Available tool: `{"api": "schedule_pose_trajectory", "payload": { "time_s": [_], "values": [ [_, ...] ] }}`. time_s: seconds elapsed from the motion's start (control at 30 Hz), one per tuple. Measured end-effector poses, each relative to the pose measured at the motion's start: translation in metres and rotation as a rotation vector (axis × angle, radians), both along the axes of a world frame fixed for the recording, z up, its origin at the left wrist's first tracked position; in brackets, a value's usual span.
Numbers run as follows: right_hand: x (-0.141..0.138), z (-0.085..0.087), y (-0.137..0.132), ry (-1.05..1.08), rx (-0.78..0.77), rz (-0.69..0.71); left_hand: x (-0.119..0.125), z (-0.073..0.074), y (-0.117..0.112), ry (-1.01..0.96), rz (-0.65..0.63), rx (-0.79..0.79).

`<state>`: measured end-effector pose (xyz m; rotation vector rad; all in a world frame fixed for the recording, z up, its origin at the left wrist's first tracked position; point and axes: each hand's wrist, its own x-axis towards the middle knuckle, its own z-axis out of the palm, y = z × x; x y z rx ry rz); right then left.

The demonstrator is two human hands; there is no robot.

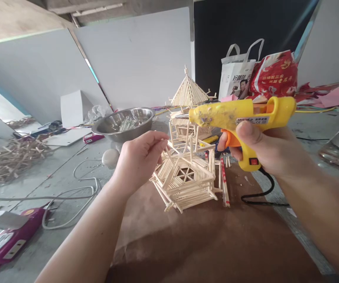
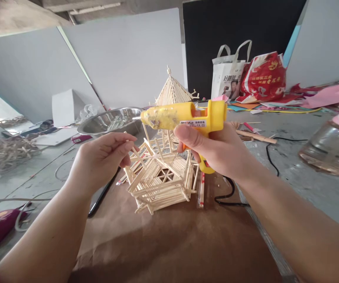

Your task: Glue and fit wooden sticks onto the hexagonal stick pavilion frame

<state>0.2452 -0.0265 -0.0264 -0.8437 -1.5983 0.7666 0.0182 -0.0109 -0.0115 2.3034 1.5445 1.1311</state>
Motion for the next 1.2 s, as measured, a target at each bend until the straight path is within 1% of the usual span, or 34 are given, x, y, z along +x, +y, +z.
{"api": "schedule_pose_trajectory", "payload": {
  "time_s": [0.2,0.53,0.77,1.2],
  "values": [
    [-0.0001,0.0004,0.0009,-0.013,0.01,0.001,-0.0018,-0.0011,0.0018,0.005,-0.024,-0.012],
    [-0.0007,0.0009,-0.0003,0.0,-0.005,-0.024,-0.0018,-0.0012,0.0028,0.026,-0.006,-0.013],
    [-0.0008,0.0011,0.0003,-0.004,0.013,-0.021,-0.0027,-0.0017,0.0028,0.027,-0.014,-0.012],
    [-0.0021,0.0023,-0.0005,-0.001,-0.003,-0.032,-0.0027,-0.0004,0.002,0.032,-0.019,-0.028]
  ]
}}
